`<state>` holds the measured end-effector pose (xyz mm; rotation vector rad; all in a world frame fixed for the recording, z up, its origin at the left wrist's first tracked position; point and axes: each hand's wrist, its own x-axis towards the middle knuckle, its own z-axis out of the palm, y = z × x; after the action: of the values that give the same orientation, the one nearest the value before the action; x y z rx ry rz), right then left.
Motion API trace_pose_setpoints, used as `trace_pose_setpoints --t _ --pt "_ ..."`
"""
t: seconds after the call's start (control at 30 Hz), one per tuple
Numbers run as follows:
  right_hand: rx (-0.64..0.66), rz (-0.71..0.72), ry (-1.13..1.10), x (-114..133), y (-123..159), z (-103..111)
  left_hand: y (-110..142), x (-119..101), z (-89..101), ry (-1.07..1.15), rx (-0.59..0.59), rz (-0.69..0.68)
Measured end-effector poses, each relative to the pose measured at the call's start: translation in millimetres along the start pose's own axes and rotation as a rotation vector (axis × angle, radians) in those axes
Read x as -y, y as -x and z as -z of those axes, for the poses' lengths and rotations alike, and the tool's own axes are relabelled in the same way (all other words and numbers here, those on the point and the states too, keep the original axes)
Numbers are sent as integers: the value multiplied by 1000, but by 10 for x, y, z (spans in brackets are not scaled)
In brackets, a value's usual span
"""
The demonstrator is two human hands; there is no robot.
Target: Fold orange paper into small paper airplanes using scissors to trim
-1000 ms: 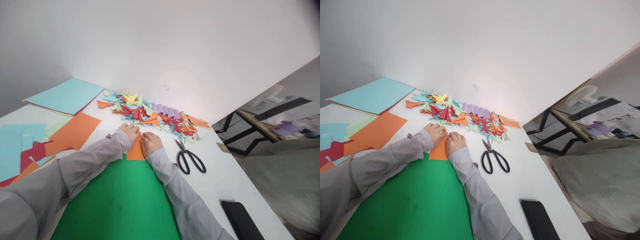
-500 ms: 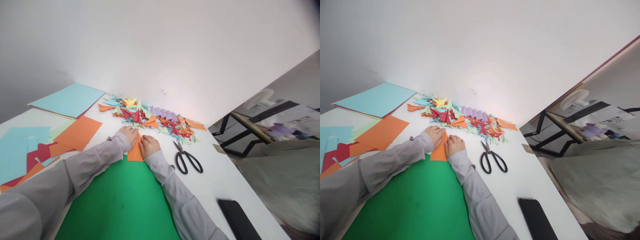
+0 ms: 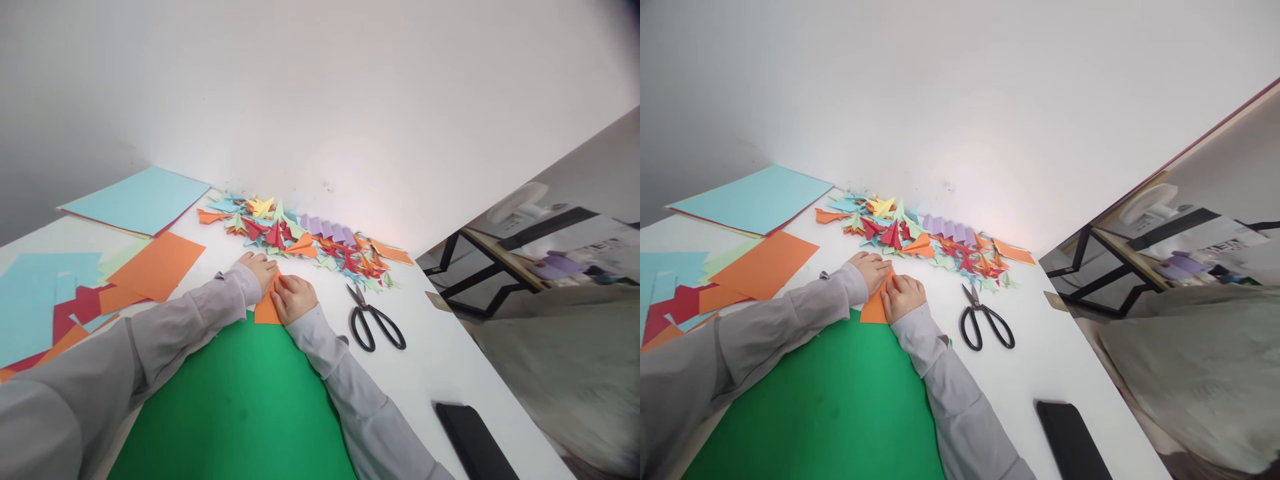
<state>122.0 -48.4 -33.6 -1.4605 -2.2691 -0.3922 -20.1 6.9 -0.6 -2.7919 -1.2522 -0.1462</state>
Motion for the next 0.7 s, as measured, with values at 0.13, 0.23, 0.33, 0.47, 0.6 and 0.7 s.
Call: trace_pose_setpoints --t 0.13,0.23,0.33,0.47,0.6,0.7 --pt "18 12 -24 41 -2 12 28 -9 28 0 -55 14" --pt "38 -12 -30 55 -6 30 64 1 39 8 -98 29" --pt "58 -23 -21 70 -9 70 89 17 30 14 -104 26" --pt "87 -45 -1 100 -17 132 100 10 9 5 -94 39" --pt "156 -82 -2 130 -41 179 134 -49 2 8 -66 55" --pt "199 -98 -6 146 -60 213 207 -105 -16 10 -64 32"
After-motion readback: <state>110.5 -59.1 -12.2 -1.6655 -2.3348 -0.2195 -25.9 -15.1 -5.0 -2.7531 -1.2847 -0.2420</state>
